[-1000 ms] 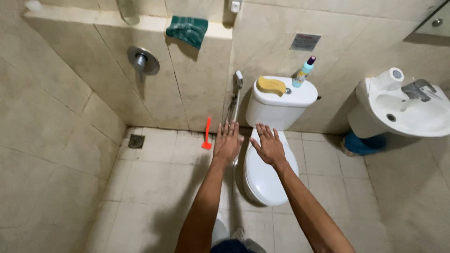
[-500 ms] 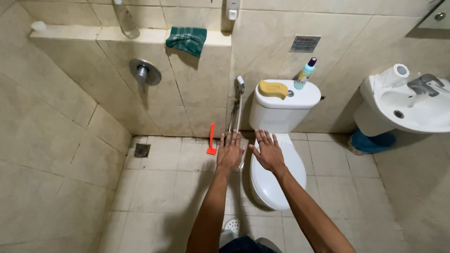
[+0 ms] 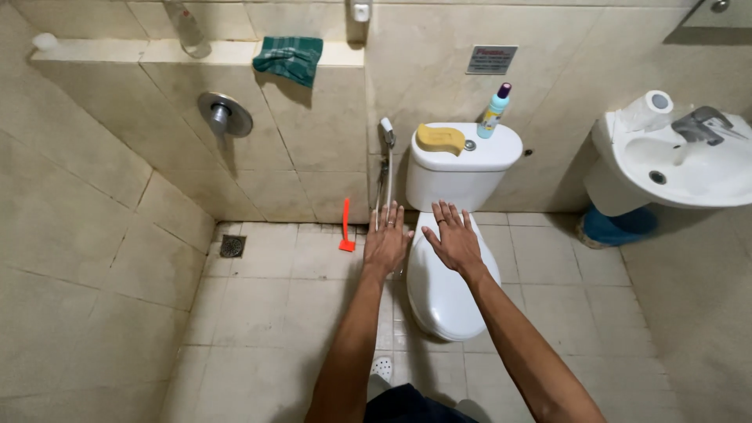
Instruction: The person cleans the bathroom wall tiles using a sponge and a cloth, then wipes the toilet seat and lid with a tissue. They also clean the toilet bowl by hand.
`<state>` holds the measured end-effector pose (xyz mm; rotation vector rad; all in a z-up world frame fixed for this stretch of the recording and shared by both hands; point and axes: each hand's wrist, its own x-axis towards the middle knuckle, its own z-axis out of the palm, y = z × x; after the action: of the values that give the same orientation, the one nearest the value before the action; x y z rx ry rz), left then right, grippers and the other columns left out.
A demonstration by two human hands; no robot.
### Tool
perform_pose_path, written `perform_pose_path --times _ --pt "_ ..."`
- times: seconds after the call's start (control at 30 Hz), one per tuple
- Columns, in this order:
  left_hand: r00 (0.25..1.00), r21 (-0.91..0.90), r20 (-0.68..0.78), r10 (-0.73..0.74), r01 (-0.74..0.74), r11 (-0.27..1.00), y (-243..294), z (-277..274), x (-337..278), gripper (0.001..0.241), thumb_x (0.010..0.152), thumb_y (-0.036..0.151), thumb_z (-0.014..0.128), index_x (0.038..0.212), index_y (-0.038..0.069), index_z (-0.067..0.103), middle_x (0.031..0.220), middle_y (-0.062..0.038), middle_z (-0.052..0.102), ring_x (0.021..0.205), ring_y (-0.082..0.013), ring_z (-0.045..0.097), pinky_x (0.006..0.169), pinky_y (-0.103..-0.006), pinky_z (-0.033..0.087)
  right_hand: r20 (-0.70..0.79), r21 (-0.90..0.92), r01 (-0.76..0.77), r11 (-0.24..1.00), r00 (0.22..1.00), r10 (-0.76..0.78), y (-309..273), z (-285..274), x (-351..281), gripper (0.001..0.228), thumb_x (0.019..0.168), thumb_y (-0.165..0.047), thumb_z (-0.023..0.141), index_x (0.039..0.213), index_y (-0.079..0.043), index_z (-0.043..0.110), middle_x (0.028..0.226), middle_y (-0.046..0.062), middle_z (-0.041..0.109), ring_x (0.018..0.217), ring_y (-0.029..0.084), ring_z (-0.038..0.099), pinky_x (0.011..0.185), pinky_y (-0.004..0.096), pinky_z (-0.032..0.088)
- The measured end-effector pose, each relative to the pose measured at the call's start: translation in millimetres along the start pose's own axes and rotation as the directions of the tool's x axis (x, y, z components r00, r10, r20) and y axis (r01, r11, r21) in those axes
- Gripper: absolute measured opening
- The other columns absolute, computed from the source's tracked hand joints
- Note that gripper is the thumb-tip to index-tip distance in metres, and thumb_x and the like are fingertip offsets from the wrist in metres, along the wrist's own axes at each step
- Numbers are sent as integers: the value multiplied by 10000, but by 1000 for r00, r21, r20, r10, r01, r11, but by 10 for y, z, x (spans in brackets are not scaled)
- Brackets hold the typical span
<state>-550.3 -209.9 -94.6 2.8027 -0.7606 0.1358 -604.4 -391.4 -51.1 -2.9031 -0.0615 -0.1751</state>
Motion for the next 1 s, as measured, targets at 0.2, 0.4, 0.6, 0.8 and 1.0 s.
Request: perform_pose_path --times 0.2,0.4,0.6,0.8,1.0 --pt "996 89 39 -75 71 994 720 136 -55 701 1057 460 387 1595 24 279 1682 -145 249 1552 -308 222 1264 -518 99 23 -49 30 998 999 -29 526 -40 -328 755 1036 -567 363 1592 -60 308 1638 158 341 1527 318 281 1249 509 149" --pt "991 81 -23 -130 132 988 1407 449 -180 696 1040 451 398 1586 37 276 1677 -139 257 1540 -304 230 1258 -511 97 13 -3 104 995 995 -104 1061 -206 -669 759 1032 -564 370 1585 -50 297 1628 171 343 1518 324 270 1235 522 133" --pt "990 80 -39 -133 136 987 2065 500 -368 694 1059 440 407 1593 16 281 1673 -166 272 1545 -323 237 1262 -502 113 20 47 118 992 993 -119 1455 -451 -1150 763 1032 -561 383 1592 -50 304 1644 183 318 1529 330 260 1234 513 146" --pt "985 39 -67 -157 159 986 2511 476 -537 676 1057 410 418 1589 12 294 1671 -164 282 1549 -322 237 1262 -500 115 47 64 135 989 989 -138 1735 -439 -1477 770 1034 -562 388 1602 -50 298 1656 178 308 1532 329 273 1262 498 149" --pt "989 38 -27 -147 148 988 2557 542 -614 681 1053 415 414 1578 -1 287 1663 -179 268 1543 -325 228 1255 -506 114 106 50 89 995 990 -94 1857 -366 -1626 771 1033 -561 383 1604 -55 277 1660 169 286 1528 328 264 1244 510 149"
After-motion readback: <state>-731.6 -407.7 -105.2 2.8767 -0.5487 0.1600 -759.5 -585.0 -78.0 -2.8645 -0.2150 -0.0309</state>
